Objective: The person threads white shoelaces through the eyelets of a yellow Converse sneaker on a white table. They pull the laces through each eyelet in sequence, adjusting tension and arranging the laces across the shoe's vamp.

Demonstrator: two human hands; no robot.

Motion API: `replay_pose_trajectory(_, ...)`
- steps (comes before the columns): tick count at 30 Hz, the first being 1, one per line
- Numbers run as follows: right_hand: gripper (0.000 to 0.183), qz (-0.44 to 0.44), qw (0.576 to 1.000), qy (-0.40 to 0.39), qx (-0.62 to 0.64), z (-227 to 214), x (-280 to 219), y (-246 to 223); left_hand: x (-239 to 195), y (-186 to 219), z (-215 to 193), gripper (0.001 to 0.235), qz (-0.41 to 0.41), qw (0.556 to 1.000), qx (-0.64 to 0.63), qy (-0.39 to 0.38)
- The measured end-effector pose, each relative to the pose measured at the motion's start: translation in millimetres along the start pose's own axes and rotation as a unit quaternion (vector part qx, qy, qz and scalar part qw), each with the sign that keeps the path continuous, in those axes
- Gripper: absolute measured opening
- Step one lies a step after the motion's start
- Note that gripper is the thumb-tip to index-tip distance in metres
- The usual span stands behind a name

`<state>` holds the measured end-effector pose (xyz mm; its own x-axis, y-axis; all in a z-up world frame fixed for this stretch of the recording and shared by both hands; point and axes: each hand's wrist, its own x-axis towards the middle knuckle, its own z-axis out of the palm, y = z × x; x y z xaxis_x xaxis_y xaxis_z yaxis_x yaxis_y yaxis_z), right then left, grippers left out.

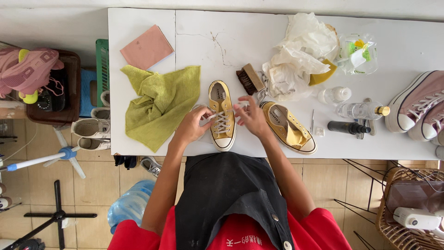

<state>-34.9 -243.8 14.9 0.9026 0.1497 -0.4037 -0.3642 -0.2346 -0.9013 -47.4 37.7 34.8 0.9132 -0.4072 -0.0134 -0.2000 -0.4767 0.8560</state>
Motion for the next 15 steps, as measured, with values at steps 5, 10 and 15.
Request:
replay_pose_trajectory(5,0.026,-0.059,0.984,-0.023,-0.169,18,13,1,4,-5,8,0.021,-0.004,1.000,-0.012,0.012)
replay_pose_trajectory(10,0.010,-0.071,0.996,-0.014,0.050,-2,16,37,3,2,5,0.018,-0.009,0.999,-0.045,0.012)
replay_pose_trajectory(15,0.038,-0.052,0.952,0.097,-0.285,-2,-23,-15,3,19,-19,0.028,-0.029,0.999,-0.031,0.027)
